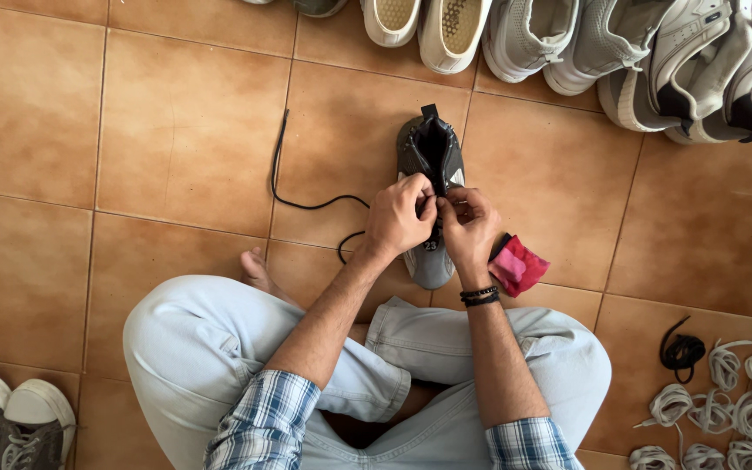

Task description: The person sits on a tiled floor and threads a black shoelace through the eyelets of a grey high-top sneaker. They pull the lace through each eyelet from the bottom up, adjusting the tension as they work. Several other shoes and loose shoelaces are visible on the floor nearby.

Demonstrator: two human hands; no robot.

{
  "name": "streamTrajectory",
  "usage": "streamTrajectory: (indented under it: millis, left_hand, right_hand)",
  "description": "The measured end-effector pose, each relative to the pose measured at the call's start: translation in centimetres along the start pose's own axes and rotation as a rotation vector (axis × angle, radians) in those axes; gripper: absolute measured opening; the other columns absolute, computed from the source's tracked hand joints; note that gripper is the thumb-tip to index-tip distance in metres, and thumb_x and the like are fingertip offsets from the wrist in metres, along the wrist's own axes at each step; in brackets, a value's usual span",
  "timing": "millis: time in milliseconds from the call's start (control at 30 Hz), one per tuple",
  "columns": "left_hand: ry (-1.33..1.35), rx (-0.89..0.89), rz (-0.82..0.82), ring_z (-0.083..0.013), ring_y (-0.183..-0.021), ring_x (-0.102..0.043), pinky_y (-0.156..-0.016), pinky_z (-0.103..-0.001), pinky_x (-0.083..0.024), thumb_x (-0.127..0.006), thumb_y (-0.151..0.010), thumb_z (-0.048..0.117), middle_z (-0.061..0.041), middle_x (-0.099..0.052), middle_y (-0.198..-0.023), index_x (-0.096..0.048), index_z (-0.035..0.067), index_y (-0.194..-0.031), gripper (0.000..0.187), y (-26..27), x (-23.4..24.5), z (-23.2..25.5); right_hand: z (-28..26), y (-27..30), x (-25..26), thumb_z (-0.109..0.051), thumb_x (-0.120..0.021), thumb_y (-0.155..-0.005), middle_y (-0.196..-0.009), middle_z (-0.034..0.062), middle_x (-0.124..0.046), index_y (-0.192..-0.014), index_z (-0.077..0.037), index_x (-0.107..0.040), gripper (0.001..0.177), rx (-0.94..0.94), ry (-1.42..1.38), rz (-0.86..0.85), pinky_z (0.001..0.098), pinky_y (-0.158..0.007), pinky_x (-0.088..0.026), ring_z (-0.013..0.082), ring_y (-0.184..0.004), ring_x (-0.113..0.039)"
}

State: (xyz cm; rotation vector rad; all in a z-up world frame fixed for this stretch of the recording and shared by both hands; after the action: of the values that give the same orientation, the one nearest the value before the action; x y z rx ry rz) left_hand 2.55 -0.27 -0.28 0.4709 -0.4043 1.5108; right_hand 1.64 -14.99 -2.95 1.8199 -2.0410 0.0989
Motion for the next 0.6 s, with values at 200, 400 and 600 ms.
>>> streamTrajectory:
  millis: [200, 400, 600]
  left_hand:
    - [-0.048, 0.002, -0.008, -0.0341, -0.076, -0.070, -0.065, -0.046, -0.055, -0.070, -0.085, 0.009, -0.012, -0.069, -0.081, -0.057, 0.006, -0.087, 0.014, 0.1, -0.5, -0.5]
    - [-0.176, -0.073, -0.049, -0.0394, -0.079, -0.068, -0.065, -0.048, -0.056, -0.068, -0.087, 0.004, -0.018, -0.069, -0.088, -0.052, 0.003, -0.096, 0.018, 0.2, -0.9, -1.2]
    - [-0.376, -0.112, -0.109, -0.0384, -0.075, -0.070, -0.062, -0.046, -0.059, -0.066, -0.077, -0.001, -0.021, -0.069, -0.089, -0.053, 0.001, -0.097, 0.024, 0.0, -1.2, -1.0]
  right_hand:
    - [-2.7, 0.5, 0.2, 0.004, -0.075, -0.086, -0.091, 0.0093, -0.071, -0.094, 0.002, -0.072, 0.009, 0.251, 0.126, 0.009, 0.0270, -0.065, -0.058, 0.0172, -0.072, -0.073]
    - [-4.4, 0.8, 0.2, 0.003, -0.076, -0.085, -0.091, 0.0112, -0.070, -0.095, 0.000, -0.073, 0.011, 0.336, 0.287, -0.008, 0.0315, -0.066, -0.057, 0.0220, -0.072, -0.073]
    - [-4.8, 1.2, 0.0, -0.003, -0.076, -0.084, -0.094, 0.0105, -0.070, -0.096, -0.006, -0.075, 0.012, 0.421, 0.485, 0.010, 0.0402, -0.070, -0.056, 0.0323, -0.082, -0.070]
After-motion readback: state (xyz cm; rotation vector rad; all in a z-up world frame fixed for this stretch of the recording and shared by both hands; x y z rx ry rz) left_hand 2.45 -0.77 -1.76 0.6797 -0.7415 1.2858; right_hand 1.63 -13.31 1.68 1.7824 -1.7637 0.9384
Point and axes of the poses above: each hand's wrist, its own y-axis away from the middle knuckle, its own x-axis out of the back of the hand, z = x × y, the point moved 2 cm from there along -y, towards the middle knuckle
